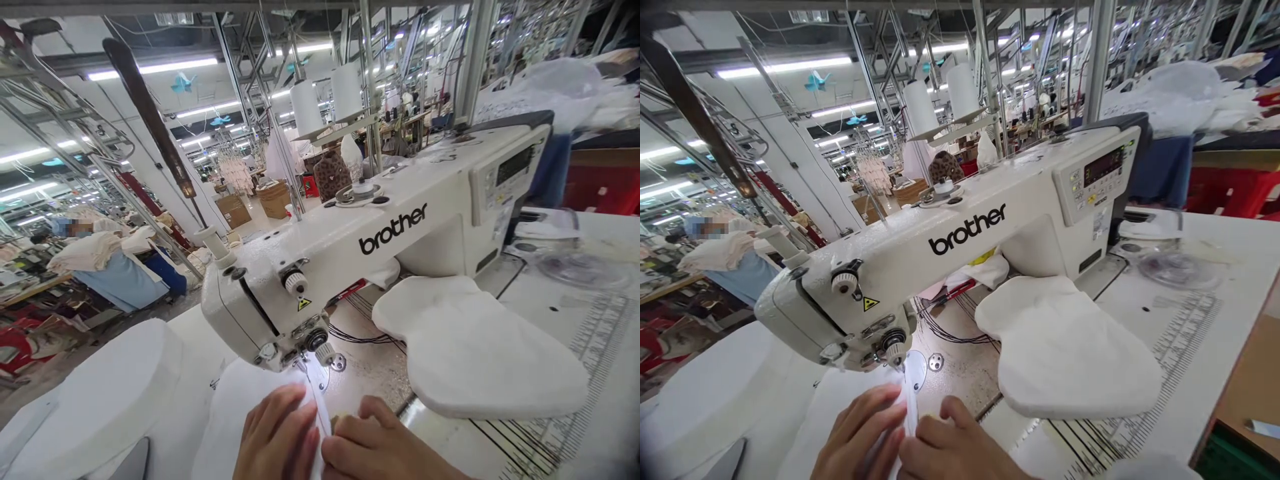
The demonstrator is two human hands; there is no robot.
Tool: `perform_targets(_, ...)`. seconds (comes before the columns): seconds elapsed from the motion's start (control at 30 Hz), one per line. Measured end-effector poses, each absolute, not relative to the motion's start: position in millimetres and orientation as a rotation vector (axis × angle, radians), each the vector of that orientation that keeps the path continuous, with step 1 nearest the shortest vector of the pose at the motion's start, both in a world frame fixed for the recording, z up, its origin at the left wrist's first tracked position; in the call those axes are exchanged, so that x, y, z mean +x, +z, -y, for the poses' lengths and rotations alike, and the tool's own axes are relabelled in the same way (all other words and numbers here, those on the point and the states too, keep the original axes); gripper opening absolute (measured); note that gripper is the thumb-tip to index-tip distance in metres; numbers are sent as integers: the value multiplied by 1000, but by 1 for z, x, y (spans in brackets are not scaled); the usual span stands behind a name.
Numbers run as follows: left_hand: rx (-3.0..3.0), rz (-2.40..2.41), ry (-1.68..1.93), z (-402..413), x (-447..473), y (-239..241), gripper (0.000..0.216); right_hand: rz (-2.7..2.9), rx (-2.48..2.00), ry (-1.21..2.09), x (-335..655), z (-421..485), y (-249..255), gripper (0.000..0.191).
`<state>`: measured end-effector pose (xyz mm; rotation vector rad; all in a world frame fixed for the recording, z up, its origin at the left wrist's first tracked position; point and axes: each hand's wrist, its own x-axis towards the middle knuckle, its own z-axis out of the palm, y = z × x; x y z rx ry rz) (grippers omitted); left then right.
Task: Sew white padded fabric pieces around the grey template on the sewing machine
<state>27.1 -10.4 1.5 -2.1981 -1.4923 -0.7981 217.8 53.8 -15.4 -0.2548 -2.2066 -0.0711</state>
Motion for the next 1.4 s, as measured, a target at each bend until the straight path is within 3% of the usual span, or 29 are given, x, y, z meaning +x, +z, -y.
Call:
perform_targets(0.33,-2199,1550,-629,-10,10,7,17,2427,-231,-12,208,-80,-3,24)
perform_targets(0.57,-2375,1378,-511,-11,9,32,16,2409,-217,-41,205,-86,-7,20)
perform_targets(0.87,-2685,1133,-811,-19,8,36,16,2294,-191,-41,206,-87,-6,32)
perform_targets(1.1,-2594,1384,-809,-11,14,25,21,2529,-284,108,220,-88,20,11)
perform_targets(1.4,-2691,1430,-805,-9,11,34,27,2618,-289,304,226,-92,25,6)
